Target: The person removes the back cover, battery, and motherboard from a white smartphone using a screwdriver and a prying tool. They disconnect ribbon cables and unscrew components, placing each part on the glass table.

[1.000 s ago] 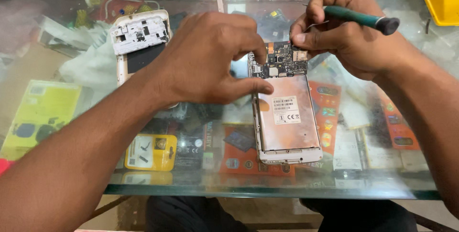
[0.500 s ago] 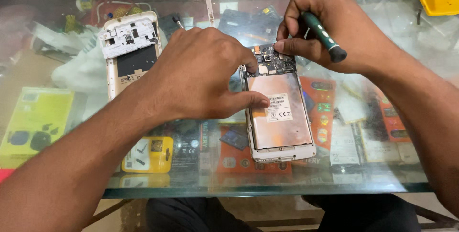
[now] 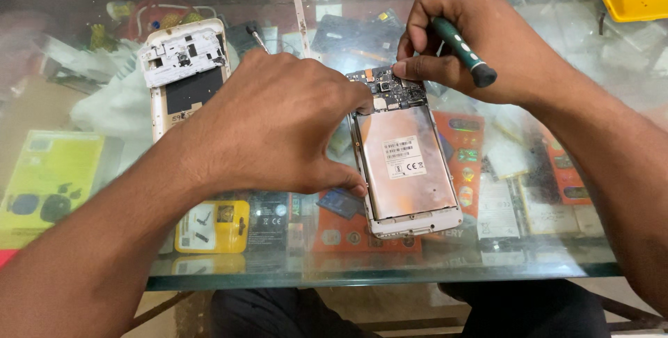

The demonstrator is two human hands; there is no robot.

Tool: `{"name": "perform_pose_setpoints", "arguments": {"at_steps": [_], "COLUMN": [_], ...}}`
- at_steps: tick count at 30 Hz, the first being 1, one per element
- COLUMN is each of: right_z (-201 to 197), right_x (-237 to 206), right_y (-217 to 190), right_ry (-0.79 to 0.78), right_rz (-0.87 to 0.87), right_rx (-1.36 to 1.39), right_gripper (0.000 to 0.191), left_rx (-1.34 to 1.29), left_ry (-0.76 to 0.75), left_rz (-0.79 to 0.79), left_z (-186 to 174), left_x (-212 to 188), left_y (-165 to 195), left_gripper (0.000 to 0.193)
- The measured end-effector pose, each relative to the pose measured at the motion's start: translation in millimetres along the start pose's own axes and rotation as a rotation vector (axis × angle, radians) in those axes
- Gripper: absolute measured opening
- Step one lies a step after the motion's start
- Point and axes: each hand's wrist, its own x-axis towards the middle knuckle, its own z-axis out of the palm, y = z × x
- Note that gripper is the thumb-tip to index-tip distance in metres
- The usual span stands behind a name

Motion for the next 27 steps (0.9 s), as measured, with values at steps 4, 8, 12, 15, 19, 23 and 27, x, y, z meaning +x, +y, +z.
{"name": "perform_pose_setpoints", "arguments": {"at_steps": [4, 8, 12, 15, 19, 23, 27], "right_z": [-1, -1, -2, -3, -5, -6, -4], "right_x": [0, 0, 0, -1, -1, -1, -2], "right_y": [-1, -3, -3, -1, 3, 6, 5], "right_ry": [-0.003, 0.002, 0.008, 0.012, 0.022, 0.015, 0.004], "right_rz": [0.013, 0.047, 0.058, 0.067, -0.01, -0.004, -0.014], "right_rx": [-0.004, -0.003, -0.02, -0.056, -0.084, -0.095, -0.04], "right_gripper": [0.025, 0.025, 0.025, 0.028, 0.022, 0.018, 0.021], "left_rx": [-0.021, 0.013, -0.053, 0.017, -0.054, -0.073, -0.121], "left_ry": [0.077, 0.03, 0.155, -0.095, 0.453, 0.381, 0.335], "left_rz": [0.084, 0.046, 0.133, -0.07, 0.403, 0.369, 0.339], "left_z": [0, 3, 6, 10, 20, 33, 40], "left_x": [-2, 0, 1, 0, -2, -2, -3], "left_y": [1, 4, 3, 1, 2, 8, 10], "left_gripper": [0.076, 0.078, 0.085, 0.078, 0.105, 0.102, 0.09]}}
